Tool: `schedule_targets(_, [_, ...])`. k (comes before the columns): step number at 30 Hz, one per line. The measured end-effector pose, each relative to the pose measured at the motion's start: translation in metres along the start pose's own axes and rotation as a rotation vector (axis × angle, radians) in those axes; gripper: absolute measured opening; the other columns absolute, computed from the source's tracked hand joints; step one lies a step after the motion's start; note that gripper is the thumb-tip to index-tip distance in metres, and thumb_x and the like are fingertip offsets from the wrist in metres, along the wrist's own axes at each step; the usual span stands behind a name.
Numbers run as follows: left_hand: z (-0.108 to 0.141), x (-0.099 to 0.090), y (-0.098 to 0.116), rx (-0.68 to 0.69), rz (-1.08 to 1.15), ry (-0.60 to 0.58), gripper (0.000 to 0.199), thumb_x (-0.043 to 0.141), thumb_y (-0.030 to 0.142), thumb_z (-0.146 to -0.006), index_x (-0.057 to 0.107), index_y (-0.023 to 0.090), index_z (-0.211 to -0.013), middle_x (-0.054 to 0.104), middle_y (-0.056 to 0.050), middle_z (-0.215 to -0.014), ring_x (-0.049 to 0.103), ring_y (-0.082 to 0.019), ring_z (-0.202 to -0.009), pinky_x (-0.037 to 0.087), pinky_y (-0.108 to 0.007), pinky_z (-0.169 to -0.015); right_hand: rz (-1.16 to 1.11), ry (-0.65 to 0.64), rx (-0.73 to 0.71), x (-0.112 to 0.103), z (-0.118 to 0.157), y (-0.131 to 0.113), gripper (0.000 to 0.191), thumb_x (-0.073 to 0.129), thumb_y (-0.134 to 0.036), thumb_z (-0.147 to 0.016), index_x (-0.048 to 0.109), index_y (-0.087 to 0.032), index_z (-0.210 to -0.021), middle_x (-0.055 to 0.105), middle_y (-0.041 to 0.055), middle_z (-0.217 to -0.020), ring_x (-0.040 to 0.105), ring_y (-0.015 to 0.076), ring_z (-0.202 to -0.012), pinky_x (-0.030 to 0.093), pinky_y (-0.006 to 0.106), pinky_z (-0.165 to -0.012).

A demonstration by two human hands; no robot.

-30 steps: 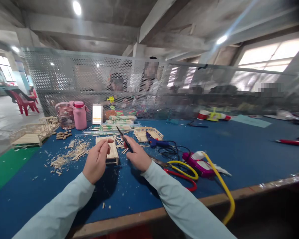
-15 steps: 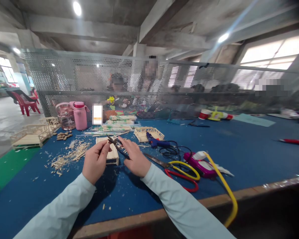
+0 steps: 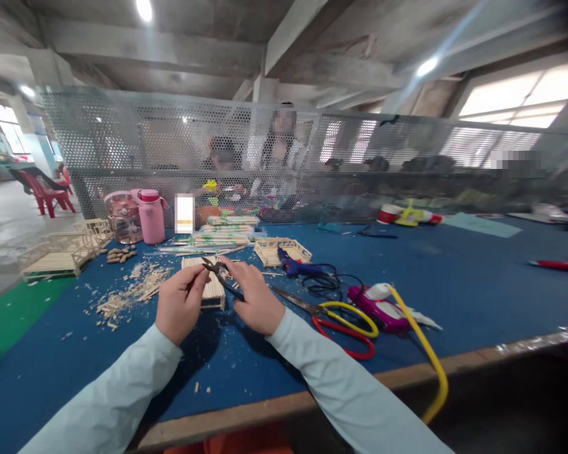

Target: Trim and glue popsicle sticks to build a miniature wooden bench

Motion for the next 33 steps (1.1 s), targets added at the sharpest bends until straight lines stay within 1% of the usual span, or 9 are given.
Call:
schedule_targets(2, [-0.0001,-0.0004,0.0004,0.010,0.005,0.000,0.026,0.047,0.030,-0.082,0.066,0.013,-0.082,0.068,-0.005,-0.070,0.061,-0.015,-0.063,0.046,-0.023,-0.061,-0.023,0.018,-0.020,0.0005,0.0002,0.0005,0.079,0.043,-0.010,-0.059,0.027,-0.015,-0.136,0.045,0.0122,-0.121,0.036,0.0259,-0.117,0.020,0.049,-0.101])
schedule_targets(7, [-0.0003,-0.0009,0.0010,0.021,-0.001,-0.020,0.027,0.045,0.030,-0.083,0.066,0.014,-0.084,0.068,-0.004,-0.068,0.059,-0.014,-0.061,0.046,-0.024,-0.059,-0.046,0.067,-0.069,-0.0006,0.0006,0.0011,0.078,0.043,-0.008,-0.057,0.031,-0.018,-0.133,0.049,0.0103,-0.114,0.041,0.0247,-0.110,0.028,0.045,-0.097])
schedule_targets(12, [0.0004,-0.0019,0.0025,0.031,-0.005,-0.027,0.027,0.045,0.029,-0.083,0.067,0.014,-0.085,0.067,-0.004,-0.067,0.058,-0.014,-0.059,0.045,-0.024,-0.060,-0.097,0.084,-0.082,-0.0029,0.0015,0.0002,0.074,0.044,-0.008,-0.058,0.036,-0.015,-0.131,0.050,0.0111,-0.114,0.044,0.0235,-0.106,0.034,0.041,-0.094])
schedule_targets(15, [0.0013,-0.0023,0.0045,0.041,-0.003,-0.021,0.027,0.044,0.030,-0.083,0.067,0.015,-0.086,0.066,-0.004,-0.067,0.056,-0.013,-0.058,0.045,-0.023,-0.059,-0.116,0.107,-0.074,-0.0034,0.0024,-0.0001,0.071,0.044,-0.008,-0.057,0.039,-0.016,-0.128,0.053,0.0099,-0.108,0.048,0.0221,-0.097,0.041,0.038,-0.087])
schedule_targets(19, [0.0023,-0.0024,0.0057,0.038,-0.006,0.002,0.029,0.045,0.030,-0.082,0.067,0.013,-0.089,0.065,-0.003,-0.065,0.055,-0.013,-0.055,0.044,-0.023,-0.056,-0.075,0.155,-0.031,-0.0019,0.0032,0.0012,0.068,0.044,-0.009,-0.055,0.045,-0.014,-0.123,0.056,0.0092,-0.098,0.052,0.0205,-0.084,0.045,0.036,-0.080])
schedule_targets(23, [0.0029,-0.0019,0.0054,0.045,-0.022,-0.005,0.030,0.044,0.029,-0.083,0.067,0.012,-0.091,0.064,-0.003,-0.062,0.054,-0.012,-0.054,0.044,-0.022,-0.055,-0.052,0.169,-0.044,-0.0012,0.0031,0.0021,0.065,0.045,-0.009,-0.055,0.048,-0.010,-0.121,0.058,0.0127,-0.105,0.054,0.0220,-0.090,0.045,0.036,-0.083])
schedule_targets(26, [0.0032,-0.0020,0.0047,0.060,-0.044,-0.014,0.030,0.043,0.029,-0.083,0.067,0.013,-0.092,0.063,-0.003,-0.062,0.054,-0.012,-0.054,0.044,-0.022,-0.056,-0.049,0.146,-0.047,-0.0026,0.0028,0.0026,0.064,0.044,-0.008,-0.056,0.050,-0.011,-0.119,0.059,0.0131,-0.110,0.056,0.0227,-0.096,0.044,0.037,-0.087])
schedule_targets(30, [0.0032,-0.0027,0.0038,0.076,-0.061,-0.002,0.030,0.044,0.030,-0.083,0.067,0.014,-0.091,0.064,-0.003,-0.063,0.054,-0.012,-0.054,0.044,-0.022,-0.056,-0.109,0.090,-0.064,-0.0058,0.0025,0.0019,0.060,0.043,-0.007,-0.056,0.055,-0.015,-0.114,0.063,0.0095,-0.105,0.058,0.0221,-0.097,0.043,0.035,-0.087])
schedule_targets(33, [0.0027,-0.0028,0.0040,0.097,-0.072,-0.007,0.030,0.044,0.030,-0.083,0.067,0.013,-0.088,0.064,-0.004,-0.063,0.054,-0.012,-0.054,0.044,-0.022,-0.056,-0.176,0.061,-0.084,-0.0079,0.0025,0.0011,0.055,0.041,-0.005,-0.057,0.059,-0.019,-0.108,0.066,0.0052,-0.096,0.059,0.0209,-0.095,0.043,0.033,-0.085])
Point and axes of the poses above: each hand's wrist, its own z-axis away from the middle knuckle, its own x-axis out of the palm, y = z × x, the point moved 3 cm from there along -z, towards the middle knuckle
